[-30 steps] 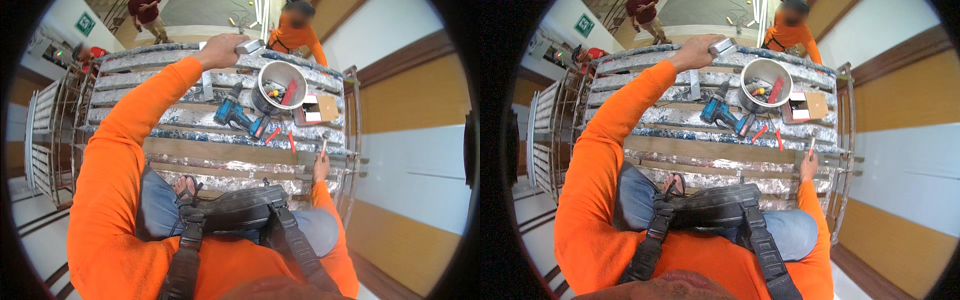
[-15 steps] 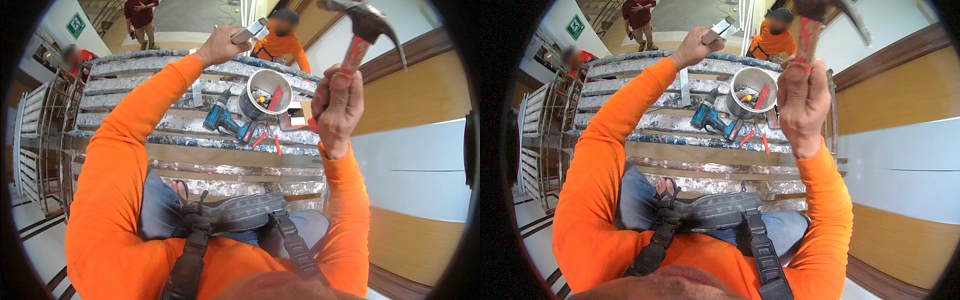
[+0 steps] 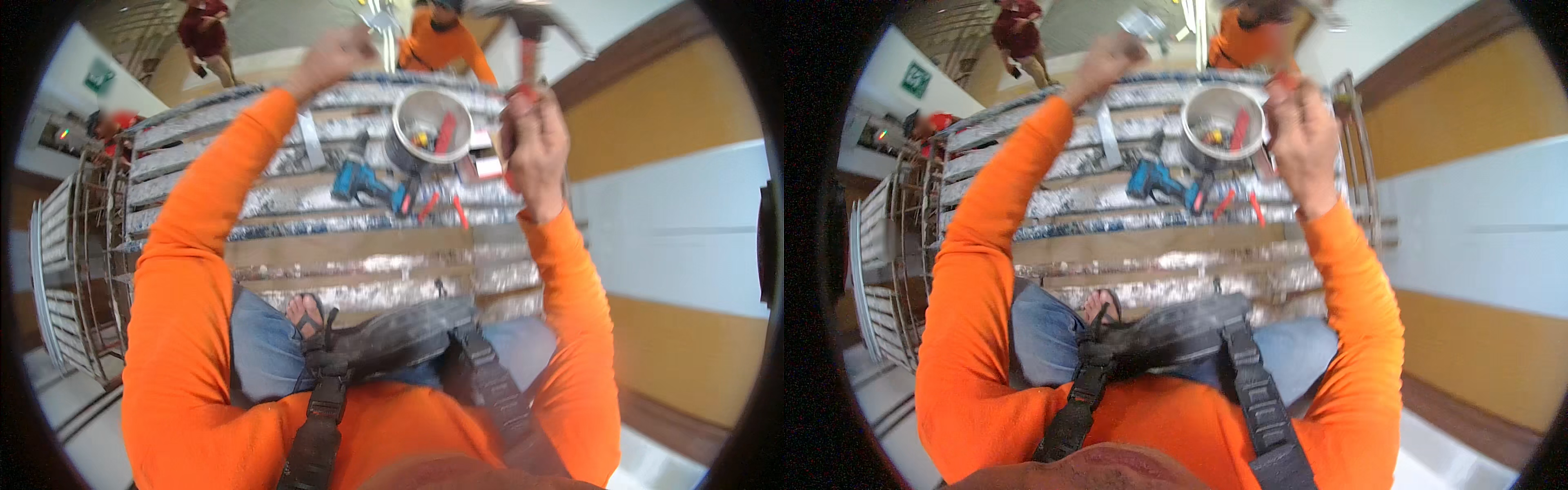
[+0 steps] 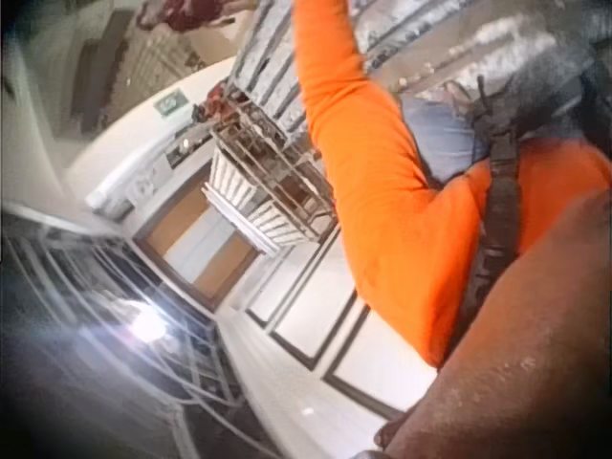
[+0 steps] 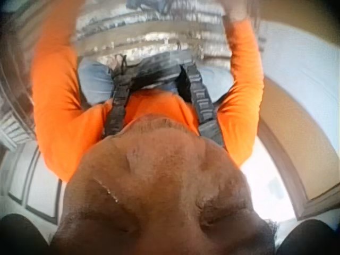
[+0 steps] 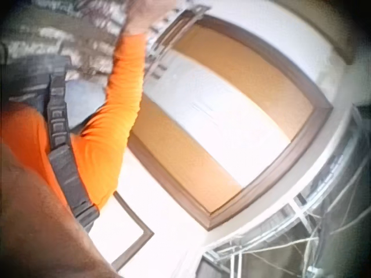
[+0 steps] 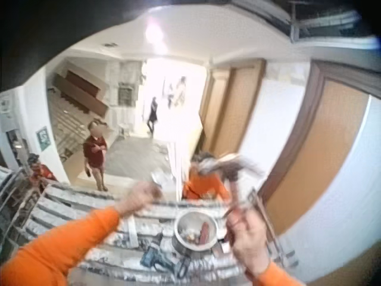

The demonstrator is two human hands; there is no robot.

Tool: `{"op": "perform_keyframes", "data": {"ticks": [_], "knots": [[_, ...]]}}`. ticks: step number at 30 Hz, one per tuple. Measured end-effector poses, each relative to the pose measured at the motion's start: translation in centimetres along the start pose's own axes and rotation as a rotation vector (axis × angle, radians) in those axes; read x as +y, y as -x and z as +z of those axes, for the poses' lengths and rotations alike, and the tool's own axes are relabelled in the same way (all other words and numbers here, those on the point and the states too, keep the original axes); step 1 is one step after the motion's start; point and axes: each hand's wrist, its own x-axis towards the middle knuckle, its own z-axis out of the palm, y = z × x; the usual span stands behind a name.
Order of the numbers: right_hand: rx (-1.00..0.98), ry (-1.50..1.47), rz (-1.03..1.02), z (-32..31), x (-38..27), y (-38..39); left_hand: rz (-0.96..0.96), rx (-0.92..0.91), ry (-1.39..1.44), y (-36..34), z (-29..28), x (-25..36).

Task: The person measures and cuts metal ceiling molding pieces using tin snips, then positions and secures them to the ceiling with a hammer and nails. The person repeatedly measures, cuts, and installs multiple sections of molding along the ceiling perimeter.

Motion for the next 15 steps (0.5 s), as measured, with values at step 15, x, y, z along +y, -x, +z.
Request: {"op": "perform_keyframes", "data": {"ticks": [15], "knots": [[0.136, 0.906, 0.707, -9.0, 31.4, 27.0, -0.854, 0.15, 0.993, 0.2, -1.5, -0.6]]}}
